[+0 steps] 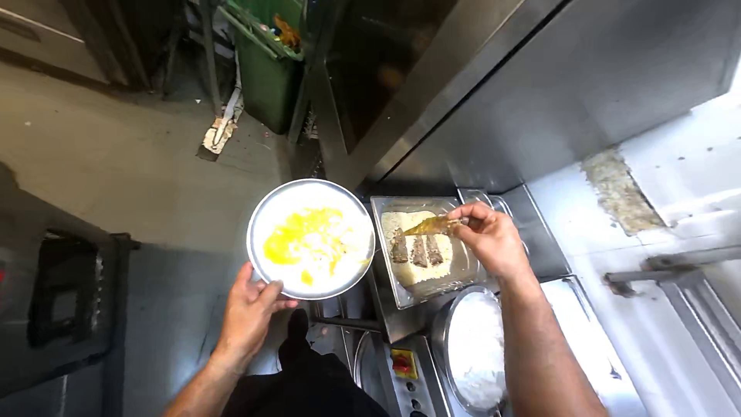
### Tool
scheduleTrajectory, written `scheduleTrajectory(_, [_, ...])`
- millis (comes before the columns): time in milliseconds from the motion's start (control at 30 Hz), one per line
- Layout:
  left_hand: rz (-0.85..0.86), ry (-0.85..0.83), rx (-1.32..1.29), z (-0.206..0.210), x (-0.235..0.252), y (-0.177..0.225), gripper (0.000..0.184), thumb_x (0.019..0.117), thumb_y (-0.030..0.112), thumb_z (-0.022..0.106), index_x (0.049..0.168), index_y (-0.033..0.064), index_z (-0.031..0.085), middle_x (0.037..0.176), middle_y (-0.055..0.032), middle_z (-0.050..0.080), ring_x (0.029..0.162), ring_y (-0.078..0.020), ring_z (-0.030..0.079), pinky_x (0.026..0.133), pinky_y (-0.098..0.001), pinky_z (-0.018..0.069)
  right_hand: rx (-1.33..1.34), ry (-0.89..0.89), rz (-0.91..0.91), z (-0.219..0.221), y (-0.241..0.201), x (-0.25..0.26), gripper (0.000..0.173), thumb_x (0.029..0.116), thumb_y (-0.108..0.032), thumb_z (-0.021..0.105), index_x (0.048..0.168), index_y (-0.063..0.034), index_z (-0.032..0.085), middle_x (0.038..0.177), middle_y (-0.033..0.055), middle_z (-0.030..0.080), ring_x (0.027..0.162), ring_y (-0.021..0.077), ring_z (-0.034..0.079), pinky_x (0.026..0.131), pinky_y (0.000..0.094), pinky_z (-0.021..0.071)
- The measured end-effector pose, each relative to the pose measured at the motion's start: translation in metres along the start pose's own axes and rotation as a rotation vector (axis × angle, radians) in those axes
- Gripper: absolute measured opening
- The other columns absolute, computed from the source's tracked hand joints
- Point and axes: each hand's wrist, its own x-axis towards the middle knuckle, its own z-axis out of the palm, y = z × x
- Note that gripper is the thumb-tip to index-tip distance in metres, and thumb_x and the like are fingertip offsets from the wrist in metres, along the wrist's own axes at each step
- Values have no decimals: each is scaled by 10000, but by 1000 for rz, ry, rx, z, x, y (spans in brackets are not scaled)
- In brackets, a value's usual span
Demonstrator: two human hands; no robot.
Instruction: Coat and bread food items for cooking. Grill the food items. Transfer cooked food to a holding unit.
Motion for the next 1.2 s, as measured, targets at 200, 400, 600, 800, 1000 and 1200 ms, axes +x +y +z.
scheduleTrajectory(200, [44, 54, 56, -13, 1, -3, 573, 924, -97, 507, 1452, 73, 365, 892, -148, 722, 638, -247, 737, 552, -362, 643, -415, -14, 20, -2, 65, 47, 213, 874, -10, 707, 1075, -67, 746, 1195, 175, 662, 999, 309, 681, 853, 523, 581])
scheduleTrajectory(400, [68, 140, 88, -33, -6, -6, 582, 916, -100, 499, 1451, 77, 354, 885, -128, 721, 628, -232, 735, 527, -354, 638, -259, -77, 94, 35, 89, 53, 445, 923, 30, 562, 1336, -105, 659, 1307, 100, 690, 1086, 249, 716, 938, 484, 587])
scheduleTrajectory(600, [51, 154, 83, -49, -12, -8, 543, 931, -125, 479, 1426, 60, 353, 907, -143, 732, 642, -242, 739, 562, -357, 646, 14, 14, 37, 16, 65, 9, 305, 976, 15, 576, 1264, -26, 667, 1201, 115, 722, 1044, 192, 721, 937, 405, 599])
scheduleTrajectory(800, [-10, 131, 28, -78, -15, -12, 510, 965, -113, 497, 1428, 57, 367, 919, -200, 726, 693, -285, 744, 626, -390, 649, 331, 40, -118, 42, 31, -33, 297, 909, -51, 584, 1187, -35, 685, 1106, 44, 743, 951, 140, 732, 869, 305, 619])
scheduleTrajectory(1000, [-131, 131, 316, -127, -8, -27, 547, 1002, -78, 523, 1498, 55, 334, 949, -179, 723, 716, -252, 751, 669, -388, 656, 592, -114, -135, 97, 0, -79, 255, 926, -79, 645, 1166, -104, 729, 1107, 57, 743, 961, 192, 727, 875, 356, 623])
scheduleTrajectory(1200, [-386, -50, 712, -196, 32, -97, 565, 1043, 8, 528, 1552, 62, 289, 1012, -227, 684, 801, -274, 736, 762, -453, 631, 537, -387, 229, 170, 23, -191, 185, 966, -140, 649, 1113, -102, 754, 1075, 65, 748, 932, 180, 727, 792, 333, 635])
